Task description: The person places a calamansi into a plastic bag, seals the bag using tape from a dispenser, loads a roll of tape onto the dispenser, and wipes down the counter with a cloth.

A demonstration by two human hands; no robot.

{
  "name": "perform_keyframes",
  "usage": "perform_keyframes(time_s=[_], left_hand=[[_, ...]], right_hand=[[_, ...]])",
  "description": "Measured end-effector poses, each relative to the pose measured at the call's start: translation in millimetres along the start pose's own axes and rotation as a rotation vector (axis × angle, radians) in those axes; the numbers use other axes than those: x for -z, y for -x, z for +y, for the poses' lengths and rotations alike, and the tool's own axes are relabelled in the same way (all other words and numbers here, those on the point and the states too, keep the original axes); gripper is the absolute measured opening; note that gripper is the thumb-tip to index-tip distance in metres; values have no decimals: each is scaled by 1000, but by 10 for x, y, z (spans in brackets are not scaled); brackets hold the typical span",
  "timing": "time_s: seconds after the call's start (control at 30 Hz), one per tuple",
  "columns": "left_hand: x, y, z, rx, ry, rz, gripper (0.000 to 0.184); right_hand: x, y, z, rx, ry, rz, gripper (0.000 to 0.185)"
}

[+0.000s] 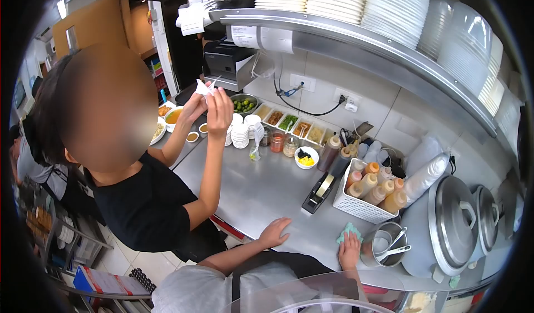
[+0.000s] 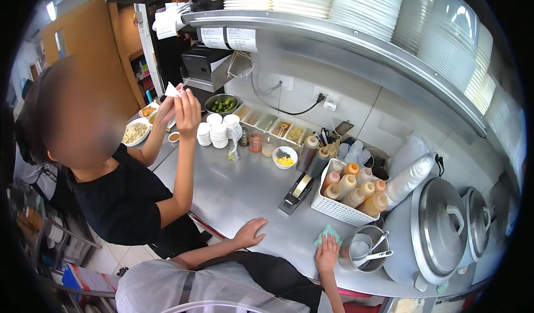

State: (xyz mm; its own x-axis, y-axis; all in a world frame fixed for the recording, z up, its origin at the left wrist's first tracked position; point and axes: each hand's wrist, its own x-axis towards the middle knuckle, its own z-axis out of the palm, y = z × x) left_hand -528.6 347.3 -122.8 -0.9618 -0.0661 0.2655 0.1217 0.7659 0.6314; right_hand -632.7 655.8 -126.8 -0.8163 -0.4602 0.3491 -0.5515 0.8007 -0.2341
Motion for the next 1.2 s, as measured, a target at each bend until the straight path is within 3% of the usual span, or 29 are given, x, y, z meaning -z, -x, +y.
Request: perform_keyframes(time_s=[1.2], left_hand=[[-42,-74,-66,-90,4,42,40]], right_hand=[[3,16,-10,-11,-11,26,40]])
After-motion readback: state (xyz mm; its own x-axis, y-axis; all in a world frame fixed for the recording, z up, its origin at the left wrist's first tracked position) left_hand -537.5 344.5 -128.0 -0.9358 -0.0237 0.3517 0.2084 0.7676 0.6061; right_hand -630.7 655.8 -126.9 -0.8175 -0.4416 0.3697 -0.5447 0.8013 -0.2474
